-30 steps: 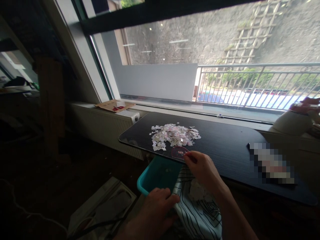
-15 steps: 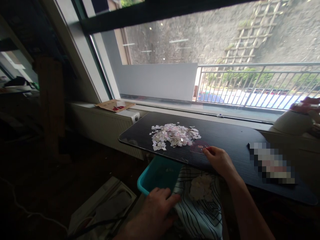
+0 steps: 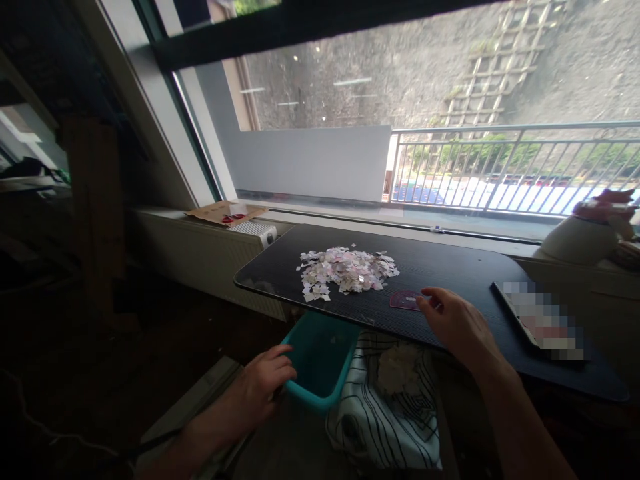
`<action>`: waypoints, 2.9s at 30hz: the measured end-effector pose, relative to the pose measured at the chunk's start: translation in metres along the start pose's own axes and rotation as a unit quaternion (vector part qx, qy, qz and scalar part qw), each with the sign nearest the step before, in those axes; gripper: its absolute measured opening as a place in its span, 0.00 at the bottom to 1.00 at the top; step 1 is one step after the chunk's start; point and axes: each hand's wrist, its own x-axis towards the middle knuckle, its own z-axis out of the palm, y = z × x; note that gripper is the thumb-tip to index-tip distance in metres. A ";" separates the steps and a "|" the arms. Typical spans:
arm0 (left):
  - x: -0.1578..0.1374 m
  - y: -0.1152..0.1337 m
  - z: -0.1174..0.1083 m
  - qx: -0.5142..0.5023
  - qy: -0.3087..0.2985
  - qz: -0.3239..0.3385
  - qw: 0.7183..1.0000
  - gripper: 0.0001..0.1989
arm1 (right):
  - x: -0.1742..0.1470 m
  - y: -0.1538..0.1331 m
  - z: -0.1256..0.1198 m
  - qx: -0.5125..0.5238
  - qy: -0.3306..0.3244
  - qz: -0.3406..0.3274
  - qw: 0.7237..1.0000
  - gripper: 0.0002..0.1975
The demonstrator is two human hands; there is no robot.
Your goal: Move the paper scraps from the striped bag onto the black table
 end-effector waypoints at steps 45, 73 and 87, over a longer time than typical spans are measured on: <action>-0.026 -0.030 -0.041 -0.009 -0.019 -0.060 0.998 0.07 | -0.110 -0.037 0.043 0.086 -0.259 -0.276 0.922 0.08; -0.021 0.042 -0.124 0.243 0.024 0.221 0.944 0.10 | -0.013 -0.165 -0.029 0.039 -0.147 -0.370 0.916 0.14; -0.015 0.056 -0.131 0.239 0.019 0.245 0.939 0.11 | -0.015 -0.166 -0.010 -0.070 -0.402 -0.419 0.811 0.12</action>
